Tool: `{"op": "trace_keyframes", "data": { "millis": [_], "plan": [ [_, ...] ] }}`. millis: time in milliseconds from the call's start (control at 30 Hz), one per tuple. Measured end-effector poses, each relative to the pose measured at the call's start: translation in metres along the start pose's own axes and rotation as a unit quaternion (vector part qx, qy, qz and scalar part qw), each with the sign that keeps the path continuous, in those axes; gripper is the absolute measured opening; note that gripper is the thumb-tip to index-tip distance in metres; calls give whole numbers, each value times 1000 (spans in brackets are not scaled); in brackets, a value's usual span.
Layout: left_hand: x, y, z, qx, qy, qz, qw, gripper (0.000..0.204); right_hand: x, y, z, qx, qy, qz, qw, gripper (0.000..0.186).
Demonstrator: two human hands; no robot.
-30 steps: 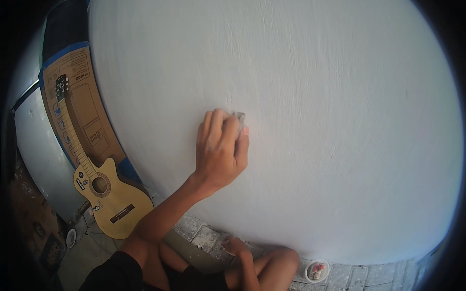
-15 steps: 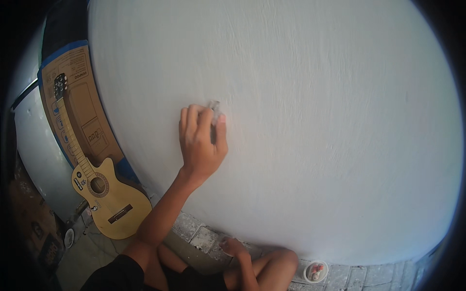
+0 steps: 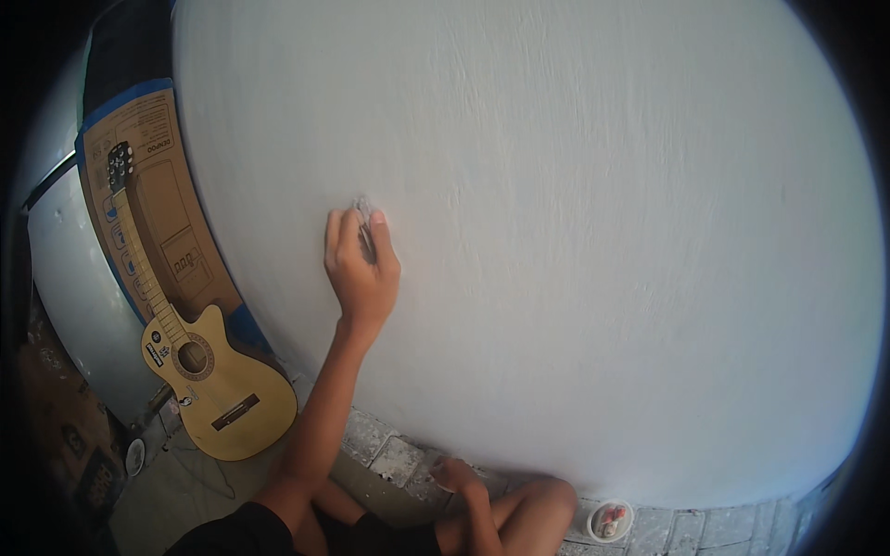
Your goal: Applying and smoothing wall filler to a hole in the wall.
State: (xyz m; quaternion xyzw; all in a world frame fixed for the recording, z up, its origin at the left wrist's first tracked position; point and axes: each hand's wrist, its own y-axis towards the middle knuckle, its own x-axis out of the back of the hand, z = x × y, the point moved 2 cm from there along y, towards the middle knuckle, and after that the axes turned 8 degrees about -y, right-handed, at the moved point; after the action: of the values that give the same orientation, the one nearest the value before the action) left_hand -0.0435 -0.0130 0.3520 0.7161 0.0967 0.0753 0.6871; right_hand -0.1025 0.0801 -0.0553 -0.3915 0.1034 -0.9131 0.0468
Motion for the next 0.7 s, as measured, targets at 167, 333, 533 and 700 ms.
{"op": "trace_keyframes", "data": {
  "millis": [167,333,533,700],
  "plan": [
    [-14,-56,-34,-145,-76,97,982,17,-6,0,-1,15,-14,-13,1000,41],
    [-3,-27,0,-135,-27,56,989,17,-11,-2,-6,20,-8,-10,1000,40],
    [-9,-58,-6,35,-60,-17,997,17,3,3,0,12,-17,-54,998,36],
    [-10,-77,-18,-107,-36,100,989,17,63,-54,60,140,92,-342,925,22]
  ]
}}
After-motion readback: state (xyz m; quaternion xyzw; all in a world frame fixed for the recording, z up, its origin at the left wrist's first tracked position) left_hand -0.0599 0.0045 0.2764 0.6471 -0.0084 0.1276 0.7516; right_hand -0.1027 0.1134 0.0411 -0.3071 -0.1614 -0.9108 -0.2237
